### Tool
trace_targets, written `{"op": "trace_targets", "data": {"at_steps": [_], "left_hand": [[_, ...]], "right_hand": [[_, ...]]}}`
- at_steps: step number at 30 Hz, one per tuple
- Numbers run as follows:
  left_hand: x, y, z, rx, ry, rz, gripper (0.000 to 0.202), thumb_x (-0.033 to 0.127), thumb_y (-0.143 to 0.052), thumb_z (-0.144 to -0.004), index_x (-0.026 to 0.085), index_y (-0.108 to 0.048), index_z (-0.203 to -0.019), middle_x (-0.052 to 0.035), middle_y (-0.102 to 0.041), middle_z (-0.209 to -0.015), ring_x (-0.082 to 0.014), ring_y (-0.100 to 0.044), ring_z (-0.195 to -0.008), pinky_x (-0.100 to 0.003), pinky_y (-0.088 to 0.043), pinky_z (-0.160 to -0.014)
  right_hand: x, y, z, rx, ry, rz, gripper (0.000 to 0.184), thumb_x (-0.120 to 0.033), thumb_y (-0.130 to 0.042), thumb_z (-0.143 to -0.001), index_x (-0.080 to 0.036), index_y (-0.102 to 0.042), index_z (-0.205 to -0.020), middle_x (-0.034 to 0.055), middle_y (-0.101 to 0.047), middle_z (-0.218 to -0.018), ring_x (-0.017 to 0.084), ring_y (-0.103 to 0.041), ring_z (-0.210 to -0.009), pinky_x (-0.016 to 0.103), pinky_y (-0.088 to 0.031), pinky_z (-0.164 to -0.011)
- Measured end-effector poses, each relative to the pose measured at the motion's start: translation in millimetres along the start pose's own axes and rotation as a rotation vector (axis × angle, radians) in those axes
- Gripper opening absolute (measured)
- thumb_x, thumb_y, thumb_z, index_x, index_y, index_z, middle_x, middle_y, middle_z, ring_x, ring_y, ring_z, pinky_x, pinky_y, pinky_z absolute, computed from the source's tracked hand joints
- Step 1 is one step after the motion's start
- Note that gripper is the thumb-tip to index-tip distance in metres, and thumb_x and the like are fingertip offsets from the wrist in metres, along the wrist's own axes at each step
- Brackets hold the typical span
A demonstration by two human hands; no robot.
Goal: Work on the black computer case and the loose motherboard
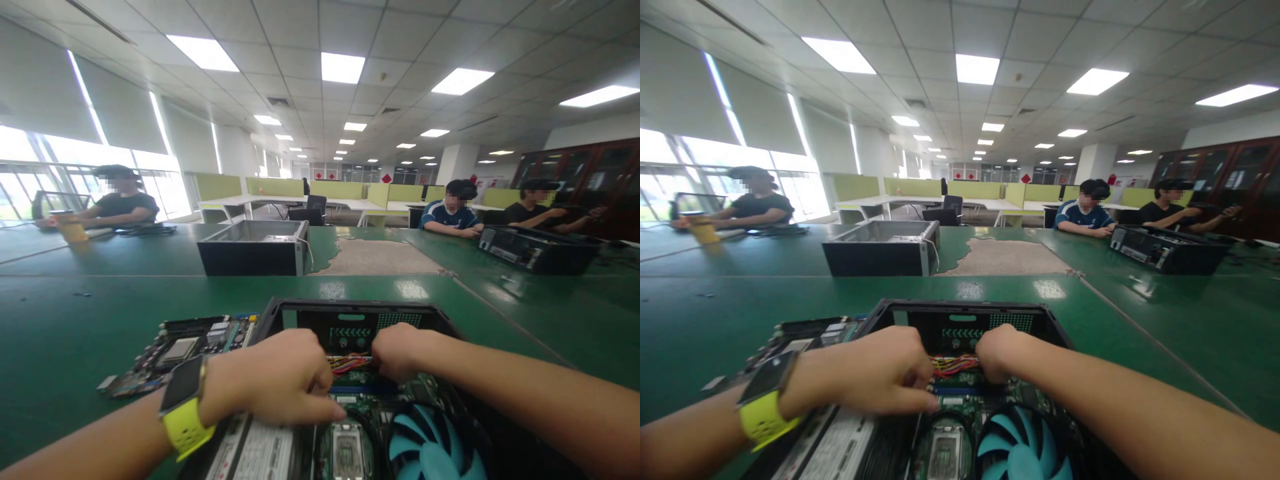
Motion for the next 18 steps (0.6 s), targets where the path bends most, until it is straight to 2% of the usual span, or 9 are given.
{"op": "trace_targets", "data": {"at_steps": [2,4,7,9,11,13,18], "left_hand": [[5.9,1.3,-28.5,-0.068,0.007,-0.081,0.032,0.051,-0.054,-0.080,0.025,-0.071,-0.071,0.0001,-0.067,-0.061,-0.0147,-0.059,-0.058,-0.025,-0.040,-0.053],[10.0,-6.0,-62.3,-0.174,0.038,-0.162,0.030,0.047,-0.060,-0.075,0.021,-0.073,-0.084,-0.0068,-0.072,-0.077,-0.0206,-0.063,-0.066,-0.028,-0.043,-0.054],[14.0,-32.8,-107.4,-0.382,0.112,-0.227,0.038,0.041,-0.073,-0.062,0.016,-0.073,-0.090,-0.0136,-0.072,-0.093,-0.0264,-0.066,-0.078,-0.032,-0.049,-0.063],[15.8,-54.4,-126.5,-0.487,0.122,-0.208,0.036,0.034,-0.080,-0.051,0.017,-0.074,-0.082,-0.0106,-0.073,-0.090,-0.0253,-0.066,-0.078,-0.031,-0.051,-0.066],[15.6,-72.8,-135.6,-0.556,0.110,-0.179,0.028,0.029,-0.082,-0.046,0.019,-0.074,-0.071,-0.0063,-0.074,-0.080,-0.0225,-0.066,-0.074,-0.027,-0.051,-0.064],[12.8,-85.2,-137.3,-0.598,0.104,-0.160,0.024,0.029,-0.082,-0.047,0.019,-0.073,-0.066,-0.0047,-0.074,-0.076,-0.0211,-0.065,-0.071,-0.027,-0.051,-0.062],[2.1,-95.2,-135.4,-0.624,0.136,-0.154,0.026,0.033,-0.082,-0.048,0.021,-0.074,-0.069,-0.0059,-0.073,-0.074,-0.0247,-0.065,-0.073,-0.033,-0.053,-0.066]], "right_hand": [[-5.7,-2.1,-11.2,-0.045,-0.002,0.029,0.036,-0.031,-0.063,-0.068,-0.015,-0.071,-0.100,0.0156,-0.071,-0.098,0.034,-0.067,-0.090,0.039,-0.053,-0.069],[-6.9,-5.8,-18.9,-0.081,0.010,0.051,0.044,-0.033,-0.069,-0.062,-0.016,-0.070,-0.102,0.0147,-0.071,-0.100,0.034,-0.067,-0.091,0.040,-0.054,-0.071],[-4.6,-12.3,-25.0,-0.088,0.023,0.080,0.052,-0.037,-0.074,-0.058,-0.016,-0.069,-0.105,0.0150,-0.070,-0.103,0.033,-0.066,-0.094,0.040,-0.053,-0.075],[-3.5,-15.4,-28.0,-0.072,0.042,0.074,0.054,-0.037,-0.076,-0.055,-0.016,-0.069,-0.104,0.0152,-0.069,-0.103,0.033,-0.066,-0.094,0.039,-0.053,-0.075],[-4.2,-17.2,-31.2,-0.055,0.066,0.060,0.056,-0.037,-0.078,-0.054,-0.018,-0.069,-0.105,0.0141,-0.070,-0.104,0.032,-0.066,-0.093,0.038,-0.054,-0.074],[-6.2,-17.7,-34.5,-0.021,0.081,0.049,0.058,-0.036,-0.079,-0.052,-0.018,-0.068,-0.107,0.0142,-0.069,-0.106,0.032,-0.066,-0.094,0.037,-0.054,-0.075],[-9.8,-18.1,-41.3,-0.001,0.099,0.056,0.061,-0.031,-0.079,-0.051,-0.014,-0.067,-0.109,0.0163,-0.069,-0.107,0.034,-0.066,-0.094,0.039,-0.054,-0.074]]}}
Point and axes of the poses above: each hand's wrist, its own z-axis away from the middle knuckle, its own y-axis out of the back of the hand, x = y × z, the point moved 1 cm from there along -z, towards the middle knuckle
